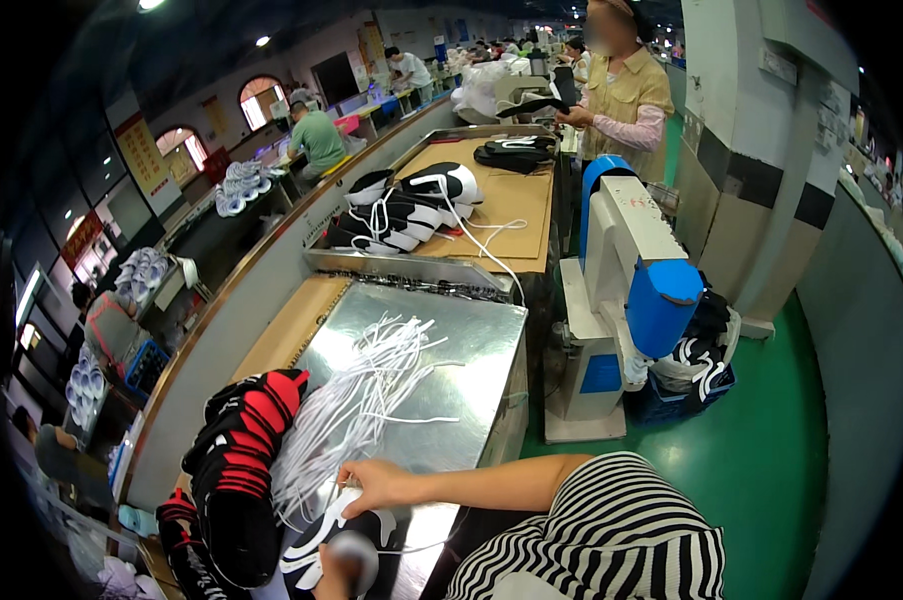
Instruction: The person laces shoes by hand, threading white laces through the eyelets of black and white sneakers and pulling them tight before placing the completed shoes on a stack.
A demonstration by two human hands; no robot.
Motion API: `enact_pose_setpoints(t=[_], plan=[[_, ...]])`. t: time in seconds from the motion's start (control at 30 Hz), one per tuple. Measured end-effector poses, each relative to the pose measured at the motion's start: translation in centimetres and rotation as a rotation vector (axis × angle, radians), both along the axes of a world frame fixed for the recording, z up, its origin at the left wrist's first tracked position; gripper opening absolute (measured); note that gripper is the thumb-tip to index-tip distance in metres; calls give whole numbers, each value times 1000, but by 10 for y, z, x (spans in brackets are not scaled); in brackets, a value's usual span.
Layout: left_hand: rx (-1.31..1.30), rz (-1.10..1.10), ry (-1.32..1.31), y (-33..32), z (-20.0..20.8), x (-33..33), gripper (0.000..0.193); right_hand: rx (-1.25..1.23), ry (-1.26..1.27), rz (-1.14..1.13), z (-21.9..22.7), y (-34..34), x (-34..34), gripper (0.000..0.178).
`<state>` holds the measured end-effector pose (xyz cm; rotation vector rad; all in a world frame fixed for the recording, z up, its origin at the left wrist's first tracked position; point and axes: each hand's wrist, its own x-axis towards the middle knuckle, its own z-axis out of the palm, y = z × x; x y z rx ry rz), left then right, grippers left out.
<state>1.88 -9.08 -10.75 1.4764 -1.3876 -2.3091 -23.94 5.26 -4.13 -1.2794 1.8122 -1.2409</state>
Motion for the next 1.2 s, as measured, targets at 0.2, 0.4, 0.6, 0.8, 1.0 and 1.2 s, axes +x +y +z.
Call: enact_pose_setpoints(t=[0.2, 0.4, 0.6, 0.8, 1.0, 1.2], plan=[[-842, -752, -20, 51, 114, -9, 64, -34, -493, -105, -48, -34, -14, 42], [-1411, -353, -101, 72, 91, -26, 16, -148, -350, -75, -34, 11, -6, 27], [-1501, -324, -123, 89, 91, -34, 17, 196, -298, 116, -25, 19, 29, 24], [-1504, -111, -122, 87, 102, -29, 16, 246, -295, 471, -17, 60, 24, 27], [-1431, 117, -118, 67, 147, -15, 16, 430, 177, 474, -22, 186, -33, 13], [-1275, -204, -89, 80, 106, -22, 17, 88, -84, 354, -17, 169, -23, 14]])
